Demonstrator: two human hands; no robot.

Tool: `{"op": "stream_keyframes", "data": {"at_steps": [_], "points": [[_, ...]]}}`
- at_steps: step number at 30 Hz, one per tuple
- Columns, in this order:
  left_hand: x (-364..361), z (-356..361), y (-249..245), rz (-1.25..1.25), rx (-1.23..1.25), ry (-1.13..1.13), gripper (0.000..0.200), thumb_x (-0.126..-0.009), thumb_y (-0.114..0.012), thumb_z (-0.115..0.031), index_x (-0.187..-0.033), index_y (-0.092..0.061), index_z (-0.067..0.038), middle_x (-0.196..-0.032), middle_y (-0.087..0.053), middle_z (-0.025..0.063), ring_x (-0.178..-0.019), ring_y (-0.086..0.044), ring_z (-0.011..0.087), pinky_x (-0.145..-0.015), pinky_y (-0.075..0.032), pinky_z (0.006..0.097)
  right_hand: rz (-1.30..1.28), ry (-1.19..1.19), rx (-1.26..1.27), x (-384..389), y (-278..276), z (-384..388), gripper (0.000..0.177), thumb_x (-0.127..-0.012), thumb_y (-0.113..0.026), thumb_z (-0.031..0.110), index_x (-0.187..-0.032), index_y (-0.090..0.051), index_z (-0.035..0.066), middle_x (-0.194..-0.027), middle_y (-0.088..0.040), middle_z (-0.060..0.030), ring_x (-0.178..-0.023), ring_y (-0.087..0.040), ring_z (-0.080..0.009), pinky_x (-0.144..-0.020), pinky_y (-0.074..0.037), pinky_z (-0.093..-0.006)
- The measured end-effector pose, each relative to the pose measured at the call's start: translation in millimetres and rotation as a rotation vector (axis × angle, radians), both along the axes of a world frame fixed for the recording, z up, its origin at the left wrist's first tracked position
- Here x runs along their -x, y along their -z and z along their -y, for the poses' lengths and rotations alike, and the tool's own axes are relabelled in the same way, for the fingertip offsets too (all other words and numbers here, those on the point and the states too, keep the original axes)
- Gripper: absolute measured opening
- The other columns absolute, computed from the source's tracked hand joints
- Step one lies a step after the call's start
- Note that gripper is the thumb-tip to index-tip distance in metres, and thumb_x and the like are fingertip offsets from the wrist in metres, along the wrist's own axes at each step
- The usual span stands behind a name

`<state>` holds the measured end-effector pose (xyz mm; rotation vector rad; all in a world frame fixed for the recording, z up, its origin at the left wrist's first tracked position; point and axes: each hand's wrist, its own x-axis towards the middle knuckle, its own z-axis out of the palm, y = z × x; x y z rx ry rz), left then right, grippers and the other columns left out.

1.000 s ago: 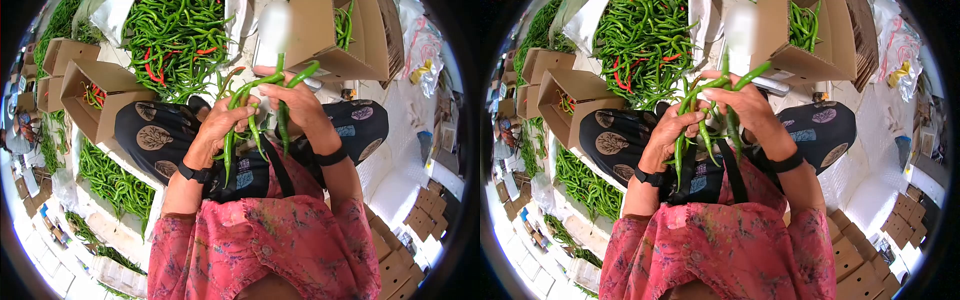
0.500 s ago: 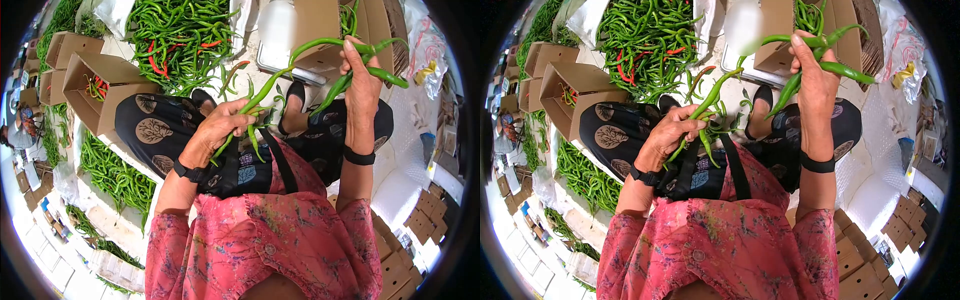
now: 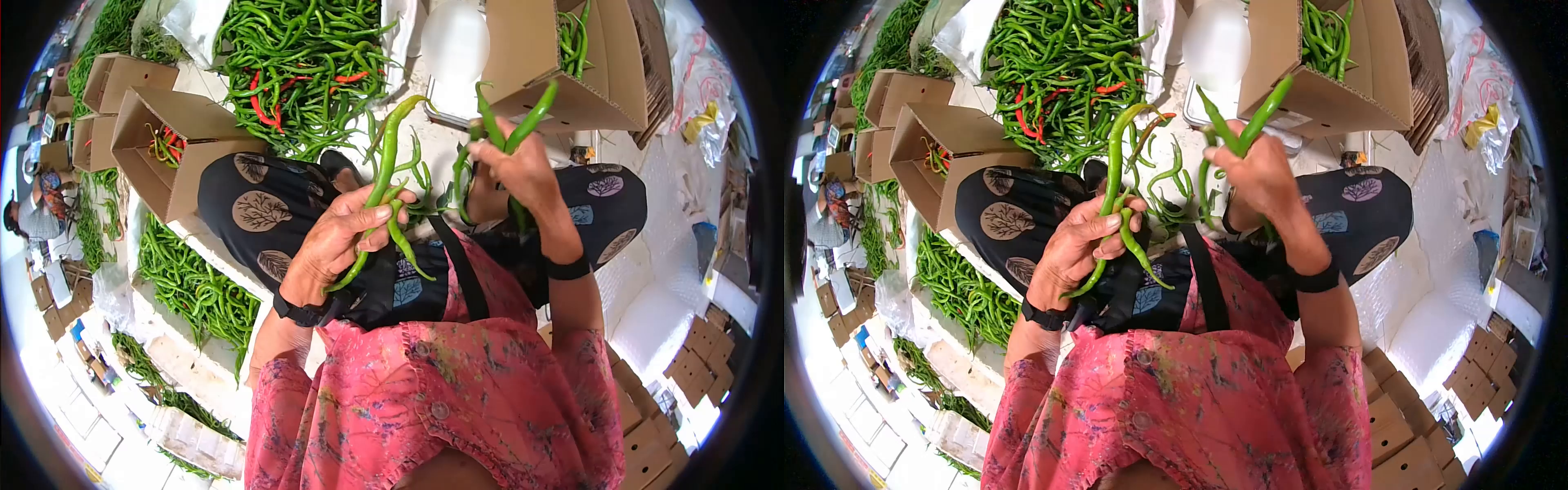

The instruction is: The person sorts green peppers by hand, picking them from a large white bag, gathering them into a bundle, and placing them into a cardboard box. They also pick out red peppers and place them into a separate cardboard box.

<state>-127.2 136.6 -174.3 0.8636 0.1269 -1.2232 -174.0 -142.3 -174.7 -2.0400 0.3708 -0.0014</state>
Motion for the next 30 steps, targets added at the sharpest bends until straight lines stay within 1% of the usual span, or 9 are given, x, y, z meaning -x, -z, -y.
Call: {"op": "stream_keyframes", "data": {"at_steps": [2, 5, 8, 13, 15, 19, 25, 27, 30], "points": [[1, 1, -1, -0.043, 0.072, -0.006, 0.038, -0.093, -0.058, -0.016, -0.123, -0.054, 0.006, -0.096, -0.059, 0.0065, -0.057, -0.042, 0.005, -0.049, -0.032, 0.0182, -0.219, 0.104, -0.463, 4, -3, -16, 0.029, -0.082, -0.068, 0.014, -0.108, -0.066, 0.0, -0.081, -0.063, -0.0003, -0.063, -0.048, -0.0046, -0.054, -0.039, -0.021], [2, 6, 3, -0.101, 0.148, -0.041, 0.04, -0.091, -0.06, -0.015, -0.124, -0.051, 0.006, -0.096, -0.059, 0.0097, -0.054, -0.04, 0.0055, -0.048, -0.033, 0.019, -0.276, 0.044, -0.751, 4, -20, -32, 0.034, -0.083, -0.067, 0.016, -0.113, -0.065, -0.001, -0.082, -0.064, -0.0001, -0.059, -0.045, -0.003, -0.051, -0.037, -0.0186], [1, 12, 3, -0.118, 0.176, -0.092, 0.041, -0.091, -0.06, -0.014, -0.125, -0.049, 0.005, -0.097, -0.058, 0.0099, -0.053, -0.039, 0.0058, -0.048, -0.034, 0.0186, -0.185, -0.053, -0.827, 6, -20, -49, 0.035, -0.084, -0.068, 0.022, -0.112, -0.066, 0.001, -0.079, -0.064, 0.0015, -0.059, -0.047, -0.0024, -0.051, -0.036, -0.017], [-1, 24, 9, -0.093, 0.139, -0.114, 0.046, -0.09, -0.06, -0.011, -0.132, -0.045, 0.003, -0.102, -0.056, 0.0111, -0.059, -0.042, 0.0066, -0.05, -0.037, 0.018, -0.289, -0.022, -0.749, -3, -34, -71, 0.034, -0.083, -0.071, 0.027, -0.106, -0.067, 0.002, -0.072, -0.06, 0.0028, -0.063, -0.051, -0.0048, -0.058, -0.04, -0.0195], [-2, 25, 13, -0.146, 0.16, -0.138, 0.047, -0.092, -0.058, -0.01, -0.135, -0.042, 0.003, -0.104, -0.056, 0.0128, -0.062, -0.044, 0.0077, -0.05, -0.038, 0.0182, -0.298, -0.129, -0.529, -11, -27, -66, 0.034, -0.081, -0.07, 0.025, -0.103, -0.063, 0.0, -0.078, -0.061, -0.0019, -0.071, -0.055, -0.0079, -0.061, -0.042, -0.022], [-2, 29, 13, -0.214, 0.172, -0.179, 0.044, -0.097, -0.052, -0.012, -0.136, -0.04, 0.003, -0.105, -0.056, 0.0152, -0.065, -0.046, 0.0102, -0.05, -0.038, 0.0189, -0.218, -0.149, -0.712, -10, 5, -60, 0.03, -0.081, -0.069, 0.024, -0.097, -0.062, -0.001, -0.079, -0.061, -0.004, -0.073, -0.057, -0.0099, -0.064, -0.045, -0.025], [0, 31, 39, -0.149, 0.005, -0.208, 0.033, -0.098, -0.051, -0.018, -0.122, -0.051, 0.005, -0.101, -0.061, 0.0111, -0.082, -0.062, 0.0159, -0.068, -0.053, 0.0255, 0.009, -0.035, -0.581, -15, 0, -49, 0.028, -0.086, -0.064, 0.024, -0.1, -0.058, 0.0, -0.079, -0.057, -0.0017, -0.07, -0.052, -0.0069, -0.06, -0.042, -0.0217], [3, 27, 64, 0.104, -0.177, -0.104, 0.03, -0.098, -0.051, -0.016, -0.12, -0.053, 0.004, -0.097, -0.062, 0.0093, -0.08, -0.061, 0.0142, -0.069, -0.053, 0.0266, -0.235, -0.049, -0.574, -14, -12, -39, 0.02, -0.09, -0.062, 0.022, -0.098, -0.057, 0.005, -0.081, -0.056, 0.0005, -0.066, -0.048, -0.0047, -0.06, -0.04, -0.0191], [15, 28, 87, 0.4, -0.439, 0.17, 0.032, -0.095, -0.057, -0.014, -0.122, -0.054, 0.003, -0.091, -0.062, 0.0056, -0.07, -0.059, 0.0131, -0.066, -0.05, 0.0253, -0.156, 0.011, -0.632, -8, -17, -22, 0.029, -0.091, -0.061, 0.024, -0.109, -0.06, 0.002, -0.076, -0.05, 0.004, -0.064, -0.043, -0.0039, -0.056, -0.034, -0.0186]]}}
